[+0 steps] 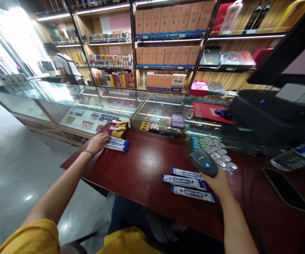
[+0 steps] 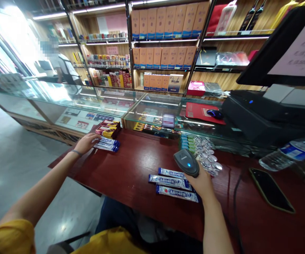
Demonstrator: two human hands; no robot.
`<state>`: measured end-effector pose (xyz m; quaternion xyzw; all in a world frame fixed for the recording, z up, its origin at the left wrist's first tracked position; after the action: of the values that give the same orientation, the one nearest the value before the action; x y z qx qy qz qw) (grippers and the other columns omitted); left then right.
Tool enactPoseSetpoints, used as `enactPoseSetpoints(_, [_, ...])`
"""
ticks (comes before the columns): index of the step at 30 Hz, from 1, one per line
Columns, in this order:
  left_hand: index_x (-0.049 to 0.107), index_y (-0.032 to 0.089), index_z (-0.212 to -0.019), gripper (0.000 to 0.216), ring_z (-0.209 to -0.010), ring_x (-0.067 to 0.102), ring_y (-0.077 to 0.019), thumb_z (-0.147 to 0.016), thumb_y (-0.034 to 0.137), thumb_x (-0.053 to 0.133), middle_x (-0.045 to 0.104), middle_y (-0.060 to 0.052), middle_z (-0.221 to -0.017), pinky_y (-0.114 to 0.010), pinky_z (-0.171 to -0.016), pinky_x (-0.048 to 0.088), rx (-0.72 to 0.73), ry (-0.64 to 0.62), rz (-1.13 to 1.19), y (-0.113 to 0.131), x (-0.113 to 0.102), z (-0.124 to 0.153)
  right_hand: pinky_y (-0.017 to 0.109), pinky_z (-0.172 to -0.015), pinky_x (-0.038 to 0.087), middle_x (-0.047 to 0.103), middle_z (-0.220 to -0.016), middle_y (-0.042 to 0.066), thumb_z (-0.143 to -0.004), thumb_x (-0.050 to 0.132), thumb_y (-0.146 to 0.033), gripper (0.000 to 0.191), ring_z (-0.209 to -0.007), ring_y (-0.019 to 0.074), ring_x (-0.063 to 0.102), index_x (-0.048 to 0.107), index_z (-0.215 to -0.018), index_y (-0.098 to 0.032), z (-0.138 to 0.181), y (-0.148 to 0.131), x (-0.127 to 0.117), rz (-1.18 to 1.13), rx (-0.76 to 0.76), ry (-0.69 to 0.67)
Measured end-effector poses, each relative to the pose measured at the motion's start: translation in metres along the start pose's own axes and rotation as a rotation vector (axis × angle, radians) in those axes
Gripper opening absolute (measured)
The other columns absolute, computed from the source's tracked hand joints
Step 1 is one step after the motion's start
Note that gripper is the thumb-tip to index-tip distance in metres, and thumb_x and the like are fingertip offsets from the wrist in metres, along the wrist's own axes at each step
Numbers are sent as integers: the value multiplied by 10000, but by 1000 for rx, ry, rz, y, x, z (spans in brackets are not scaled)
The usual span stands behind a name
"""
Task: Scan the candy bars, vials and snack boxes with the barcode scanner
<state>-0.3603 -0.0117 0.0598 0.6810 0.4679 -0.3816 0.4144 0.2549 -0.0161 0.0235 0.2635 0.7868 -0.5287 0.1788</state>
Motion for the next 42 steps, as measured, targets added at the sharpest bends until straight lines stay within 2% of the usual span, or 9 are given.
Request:
enactPoseSetpoints(9, [710,234,-1029,268,-1000,612,-245,-880,318,504,672,-89,-1041,-379,-937,479,-12,15,55,9,0,-2,384,-833,569,761,-988,79,-673,733,-408,530,-911,282,716,662,-1159,-208,2,2,-1,-13,5,1])
enactPoseSetpoints(14, [688,230,-1083,281,-1079,605,-260,-905,333,495,669,-93,-1125,-400,-986,466,-3,84,93,35,-3,-6,398,-839,566,757,-1018,95,-682,732,-402,544,-912,279,711,659,-1172,-179,2,0,-2,-20,-1,2])
enactPoseSetpoints(17, [668,225,-1128,288,-1124,594,-258,-933,345,492,657,-91,-1171,-405,-1012,452,70,96,144,68,1,-13,422,-890,553,744,-1100,105,-687,732,-377,597,-979,283,701,631,-1238,-171,3,-3,-4,-39,9,28])
enactPoseSetpoints(20, [667,228,-1136,283,-1110,598,-248,-943,351,500,661,-83,-1142,-407,-1022,447,149,65,226,108,9,-24,427,-875,562,754,-1071,103,-692,736,-357,630,-956,283,708,610,-1280,-168,4,-7,-7,-59,31,36])
enactPoseSetpoints(24, [686,227,-1117,264,-1061,606,-239,-936,336,527,667,-83,-1107,-400,-1008,454,211,29,343,161,25,-41,429,-911,552,748,-1092,100,-686,734,-319,587,-994,286,699,625,-1245,-175,3,-15,-12,-89,3,55])
enactPoseSetpoints(29, [694,230,-1105,234,-1053,611,-230,-925,307,566,673,-82,-1090,-378,-1003,458,278,-1,489,226,49,-58,421,-927,545,750,-1088,94,-696,723,-297,590,-1014,285,697,613,-1263,-175,3,-18,-17,-120,-4,55])
enactPoseSetpoints(35, [682,221,-1114,219,-1049,621,-211,-919,272,597,676,-68,-1085,-370,-971,486,396,-111,573,302,85,-61,404,-880,559,746,-1108,109,-702,726,-305,572,-989,284,703,627,-1245,-157,3,-17,-25,-114,-22,62])
enactPoseSetpoints(39, [682,221,-1127,229,-1045,625,-203,-912,271,620,677,-66,-1099,-353,-949,496,458,-199,601,337,106,-58,393,-868,561,755,-1082,100,-713,719,-306,513,-968,275,709,654,-1203,-168,3,-18,-33,-101,-14,80])
enactPoseSetpoints(42, [681,218,-1150,257,-1053,626,-209,-905,277,634,675,-73,-1112,-348,-947,495,473,-269,597,351,114,-56,394,-857,563,764,-1042,95,-716,725,-313,494,-947,280,717,660,-1187,-180,5,-20,-42,-72,8,101])
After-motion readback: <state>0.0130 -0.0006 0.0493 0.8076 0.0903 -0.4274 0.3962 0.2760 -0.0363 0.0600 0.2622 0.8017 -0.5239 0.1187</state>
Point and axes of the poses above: each hand's wrist, its own z-axis away from the middle knuckle, its own x-axis out of the palm, y = z × x, the point moved 3 cm from there along -z, towards the middle knuckle
